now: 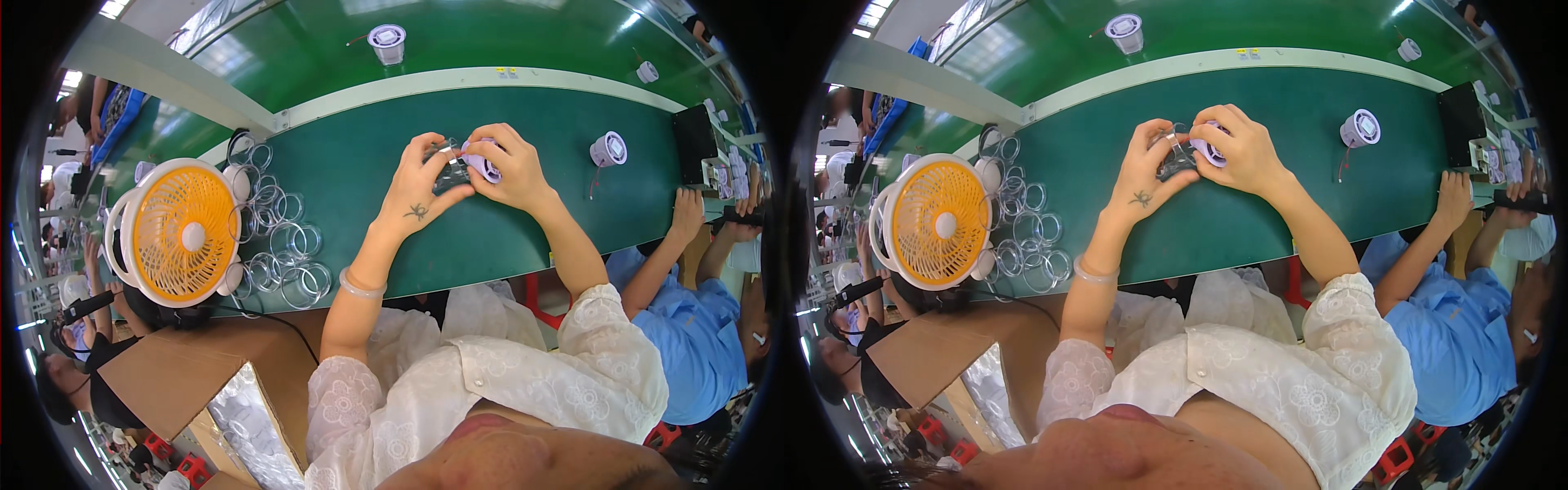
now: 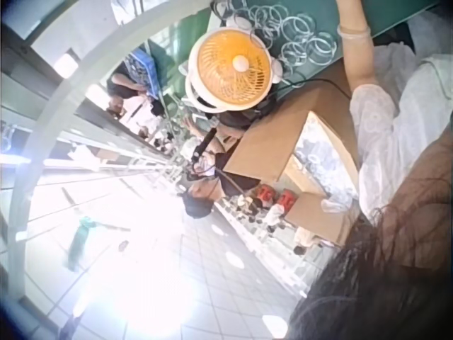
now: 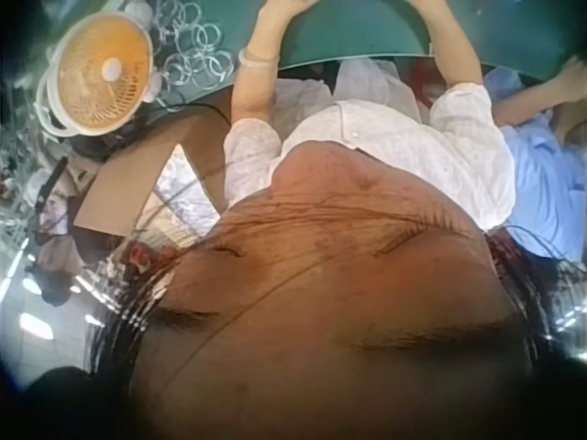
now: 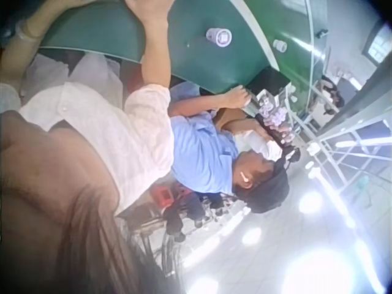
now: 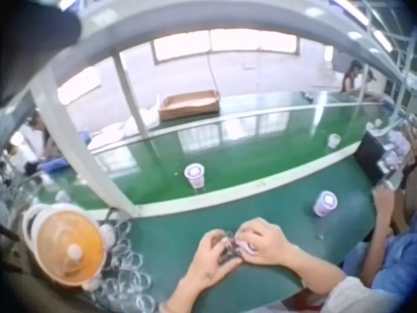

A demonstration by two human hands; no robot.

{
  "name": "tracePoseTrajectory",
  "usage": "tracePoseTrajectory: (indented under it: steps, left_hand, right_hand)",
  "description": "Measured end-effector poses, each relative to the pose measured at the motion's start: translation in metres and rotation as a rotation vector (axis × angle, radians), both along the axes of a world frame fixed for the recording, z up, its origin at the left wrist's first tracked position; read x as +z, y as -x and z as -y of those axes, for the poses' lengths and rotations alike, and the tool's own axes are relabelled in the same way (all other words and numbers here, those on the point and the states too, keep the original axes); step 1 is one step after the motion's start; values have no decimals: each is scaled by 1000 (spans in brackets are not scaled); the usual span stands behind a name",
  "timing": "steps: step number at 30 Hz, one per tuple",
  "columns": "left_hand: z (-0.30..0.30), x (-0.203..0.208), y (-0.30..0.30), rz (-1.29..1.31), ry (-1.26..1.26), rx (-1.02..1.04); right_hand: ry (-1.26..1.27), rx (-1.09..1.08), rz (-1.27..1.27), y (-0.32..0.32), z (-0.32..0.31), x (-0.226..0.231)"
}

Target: Assembling electronic components into plastic housings on a production line.

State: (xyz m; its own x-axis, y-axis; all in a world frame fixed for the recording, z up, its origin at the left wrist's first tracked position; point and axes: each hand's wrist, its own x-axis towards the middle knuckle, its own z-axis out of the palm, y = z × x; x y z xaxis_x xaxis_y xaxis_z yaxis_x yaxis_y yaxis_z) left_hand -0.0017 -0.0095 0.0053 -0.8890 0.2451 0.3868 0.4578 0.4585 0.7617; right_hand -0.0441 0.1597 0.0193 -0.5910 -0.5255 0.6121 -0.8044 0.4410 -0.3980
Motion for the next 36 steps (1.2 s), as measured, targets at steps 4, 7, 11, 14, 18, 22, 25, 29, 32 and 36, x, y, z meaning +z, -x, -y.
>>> tracePoseTrajectory:
  steps: [4,7,11,14,18,22,25,29,32,36]
  left_hand:
    - [3,-12,5,52,-54,42]
    - [2,-14,4,-65,-31,28]
    - [-2,-12,0,24,-110,69]
    - [-4,-9,1,-7,-191,108]
    - [-6,-7,0,-53,-329,204]
    - [6,-3,3,-92,-474,276]
    - [7,-5,2,33,-636,47]
    - [-5,-2,1,552,-311,-146]
    - [-4,-1,-1,418,-272,-143]
    - [-9,0,-4,388,-199,-213]
  right_hand:
    - [79,63,44,1,-2,-5]
    - [134,158,114,2,-2,-8]
    - [91,301,145,8,-2,-14]
    - [167,441,230,9,4,-22]
    - [154,501,230,6,7,-28]
    - [277,438,294,14,0,-23]
    - [410,419,424,13,-7,-24]
    - [474,462,444,2,0,-22]
    - [592,516,793,-8,2,-17]
    - [408,417,624,-2,2,-11]
